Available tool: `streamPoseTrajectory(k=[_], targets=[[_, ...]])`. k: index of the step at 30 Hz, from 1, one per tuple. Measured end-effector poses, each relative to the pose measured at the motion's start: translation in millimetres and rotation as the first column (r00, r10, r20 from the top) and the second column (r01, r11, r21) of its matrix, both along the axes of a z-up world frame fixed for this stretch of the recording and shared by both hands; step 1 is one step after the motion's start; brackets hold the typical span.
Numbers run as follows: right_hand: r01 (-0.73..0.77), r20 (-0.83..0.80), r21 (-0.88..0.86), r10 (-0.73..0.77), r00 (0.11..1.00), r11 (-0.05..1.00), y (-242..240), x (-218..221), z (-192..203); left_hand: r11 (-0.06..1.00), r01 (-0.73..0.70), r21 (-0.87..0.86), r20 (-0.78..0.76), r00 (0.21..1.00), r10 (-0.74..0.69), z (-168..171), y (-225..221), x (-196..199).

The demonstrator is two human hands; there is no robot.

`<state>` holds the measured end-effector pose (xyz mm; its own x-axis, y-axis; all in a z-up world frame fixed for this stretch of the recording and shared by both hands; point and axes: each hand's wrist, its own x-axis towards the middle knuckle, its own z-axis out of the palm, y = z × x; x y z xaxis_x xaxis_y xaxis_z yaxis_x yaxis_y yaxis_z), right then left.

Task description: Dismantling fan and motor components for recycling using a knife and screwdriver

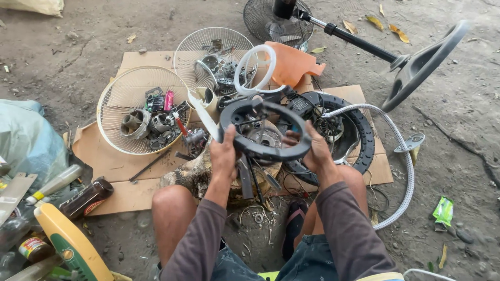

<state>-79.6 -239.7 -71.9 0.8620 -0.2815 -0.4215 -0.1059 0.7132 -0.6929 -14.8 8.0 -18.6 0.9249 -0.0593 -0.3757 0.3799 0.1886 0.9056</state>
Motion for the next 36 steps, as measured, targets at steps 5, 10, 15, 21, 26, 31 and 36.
streamPoseTrajectory(k=[5, 10, 15, 21, 26, 31, 36], targets=[[-0.041, -0.091, -0.006, 0.041, 0.995, 0.999, -13, 7, -43, 0.999, -0.053, -0.010, -0.033, 0.998, 0.053, 5, 9, 0], [-0.024, -0.129, 0.028, 0.027, 0.991, 0.999, -6, 6, -27, 0.998, -0.055, 0.008, -0.005, 0.998, 0.055, 8, 3, -8], [0.046, -0.094, 0.071, -0.039, 0.995, 0.996, -12, 3, -23, 0.982, -0.060, -0.177, 0.094, 0.993, 0.077, 62, -9, -22], [0.140, 0.118, 0.089, -0.150, 0.982, 0.986, 0, -3, 19, 0.946, 0.117, -0.303, 0.306, 0.952, -0.019, 32, -14, -24], [0.285, 0.017, 0.233, -0.297, 0.955, 0.930, 4, -6, -9, 0.921, 0.220, -0.323, 0.374, 0.923, -0.089, 24, -23, -35], [0.467, 0.104, -0.039, -0.461, 0.881, 0.883, 0, -4, -2, 0.953, 0.198, 0.230, 0.333, 0.904, -0.268, -7, -17, -22], [0.645, 0.284, -0.227, -0.584, 0.760, 0.729, 6, -8, 23, 0.871, 0.129, 0.475, 0.236, 0.934, -0.267, 20, -8, -22]])
